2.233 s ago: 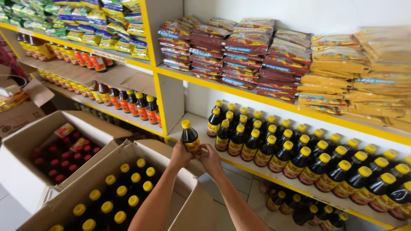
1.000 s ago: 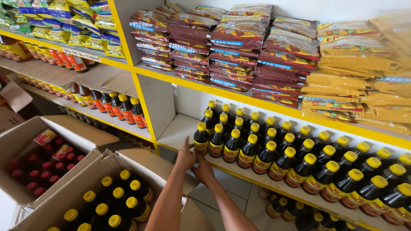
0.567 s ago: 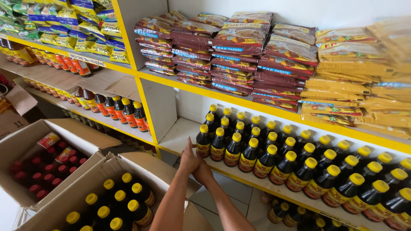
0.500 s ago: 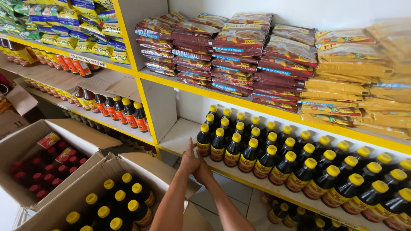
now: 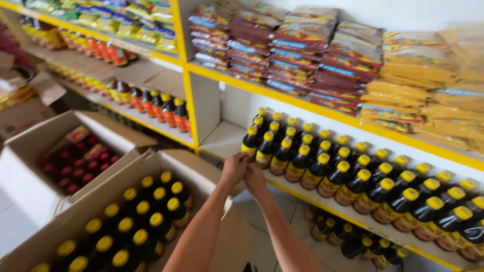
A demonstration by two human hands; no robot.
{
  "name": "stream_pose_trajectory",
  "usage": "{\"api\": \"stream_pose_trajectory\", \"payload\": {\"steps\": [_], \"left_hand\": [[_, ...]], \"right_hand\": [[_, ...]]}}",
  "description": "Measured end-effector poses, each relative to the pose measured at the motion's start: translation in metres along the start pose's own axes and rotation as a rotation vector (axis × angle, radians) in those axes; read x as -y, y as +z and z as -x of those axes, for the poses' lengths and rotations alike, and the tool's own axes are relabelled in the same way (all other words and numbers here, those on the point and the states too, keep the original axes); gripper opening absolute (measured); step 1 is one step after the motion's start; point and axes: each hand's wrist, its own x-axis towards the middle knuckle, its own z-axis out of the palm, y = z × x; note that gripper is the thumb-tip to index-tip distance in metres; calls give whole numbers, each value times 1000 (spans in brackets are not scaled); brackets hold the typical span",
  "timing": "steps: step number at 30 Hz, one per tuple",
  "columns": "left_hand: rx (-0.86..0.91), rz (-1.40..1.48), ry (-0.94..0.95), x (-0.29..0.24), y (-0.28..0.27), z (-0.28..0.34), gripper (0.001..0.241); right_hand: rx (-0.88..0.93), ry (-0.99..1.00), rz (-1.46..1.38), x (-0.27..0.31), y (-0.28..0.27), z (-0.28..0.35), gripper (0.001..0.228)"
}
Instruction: Stocking bottles of sauce onto a grocery store shelf from a cardboard box.
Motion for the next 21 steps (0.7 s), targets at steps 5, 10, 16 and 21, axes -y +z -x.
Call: {"api": "stream_pose_trajectory", "payload": {"steps": [5, 10, 16, 21], "left_hand": [[-59, -2, -3, -32, -77, 30, 32], [-68, 100, 79, -29, -183, 81, 33], [74, -202, -163, -13, -311, 181, 28], [5, -439, -312, -19, -361, 268, 28]], "right_hand": [[53, 71, -374, 152, -46, 18, 24], [214, 11, -468, 248, -24, 54, 21], [618, 35, -448, 309, 58, 137, 17], [1168, -393, -142, 307, 153, 204, 18]]}}
